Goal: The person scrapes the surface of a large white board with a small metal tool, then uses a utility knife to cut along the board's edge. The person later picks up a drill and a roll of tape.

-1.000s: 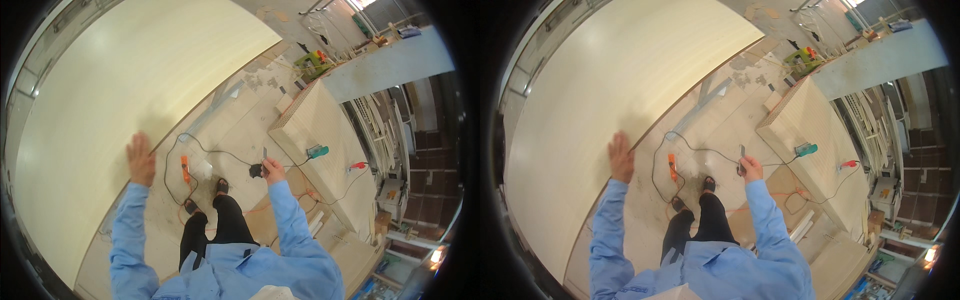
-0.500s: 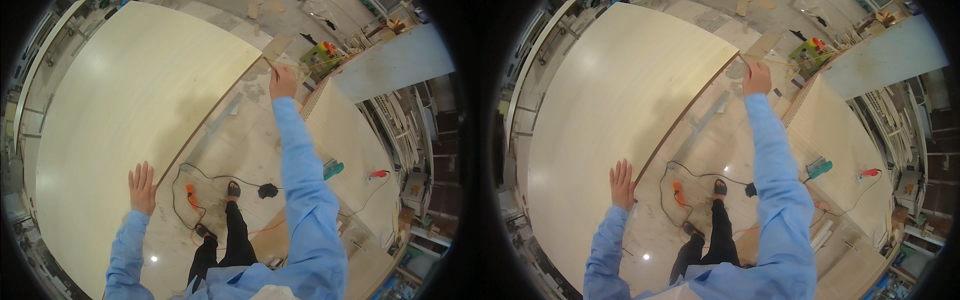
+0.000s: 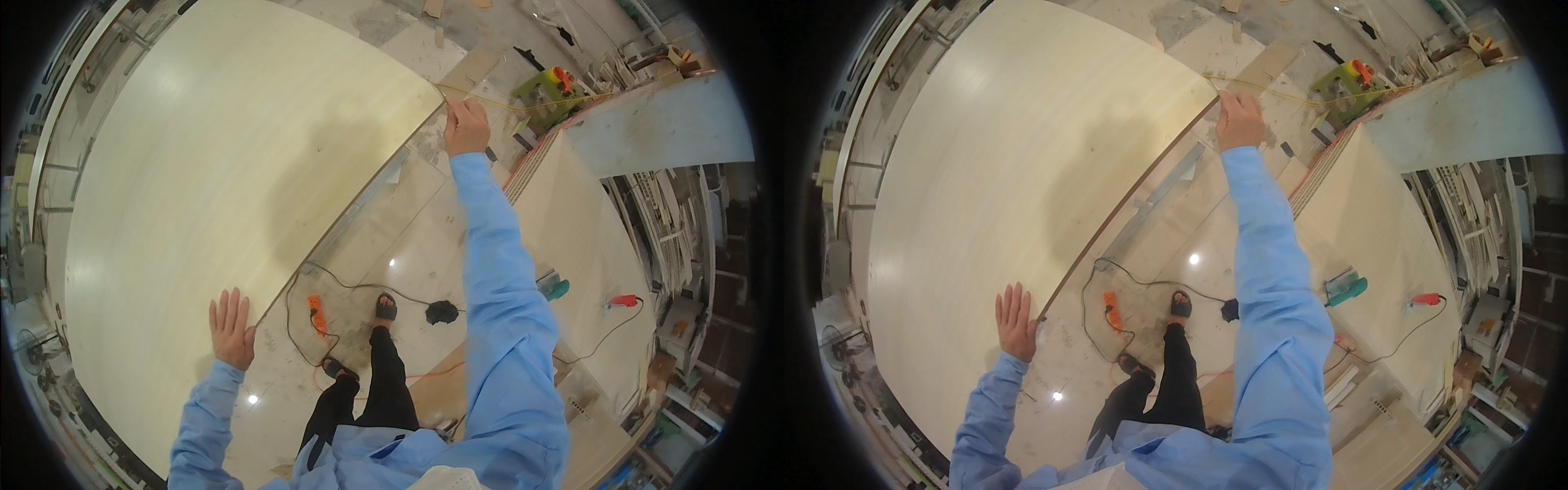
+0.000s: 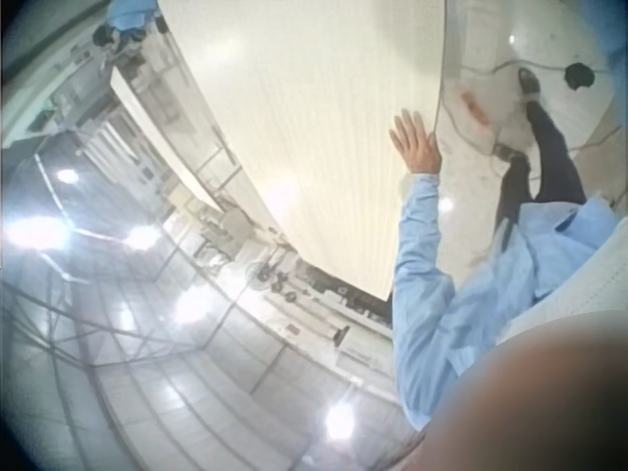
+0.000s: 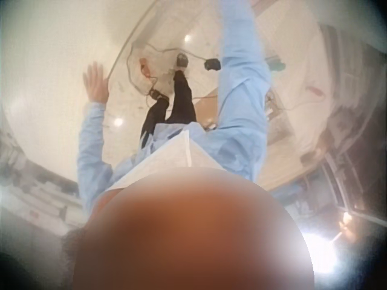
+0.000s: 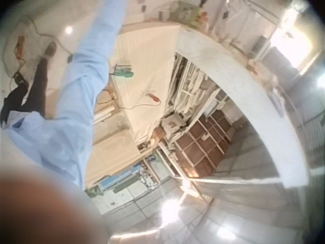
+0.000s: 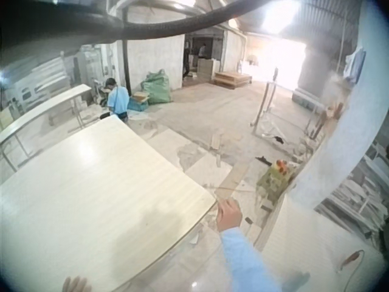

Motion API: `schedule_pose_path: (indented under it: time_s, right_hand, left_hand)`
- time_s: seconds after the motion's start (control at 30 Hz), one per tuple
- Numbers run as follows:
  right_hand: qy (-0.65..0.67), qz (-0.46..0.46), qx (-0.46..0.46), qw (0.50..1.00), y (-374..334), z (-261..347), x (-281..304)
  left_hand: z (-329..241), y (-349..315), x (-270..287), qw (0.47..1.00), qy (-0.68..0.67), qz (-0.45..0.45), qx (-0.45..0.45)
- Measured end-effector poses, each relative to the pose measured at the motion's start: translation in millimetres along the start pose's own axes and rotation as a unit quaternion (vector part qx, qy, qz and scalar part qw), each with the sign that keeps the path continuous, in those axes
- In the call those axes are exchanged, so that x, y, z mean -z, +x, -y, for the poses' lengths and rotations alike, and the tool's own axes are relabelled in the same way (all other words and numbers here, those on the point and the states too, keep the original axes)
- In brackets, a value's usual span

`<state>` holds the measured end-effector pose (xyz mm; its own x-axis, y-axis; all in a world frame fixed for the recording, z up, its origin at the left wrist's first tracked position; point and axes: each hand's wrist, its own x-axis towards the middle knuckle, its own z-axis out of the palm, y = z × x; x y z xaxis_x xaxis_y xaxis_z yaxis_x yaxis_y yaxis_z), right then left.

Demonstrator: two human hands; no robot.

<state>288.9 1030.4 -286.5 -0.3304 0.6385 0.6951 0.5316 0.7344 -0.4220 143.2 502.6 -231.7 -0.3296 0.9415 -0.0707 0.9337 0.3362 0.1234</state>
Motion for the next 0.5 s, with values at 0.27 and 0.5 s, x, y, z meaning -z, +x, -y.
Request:
schedule_pose_path:
  time_s: [0.27,0.5]
  right_hand:
    - [0.001,0.105,0.143,0.984,-24,57,26]
    - [0.068,0.128,0.142,0.979,-106,97,28]
  left_hand:
    - [-2,0,0,1.0,0.006,0.002,0.01]
    - [-4,0,5,1.0,-0.017,0.0,0.013]
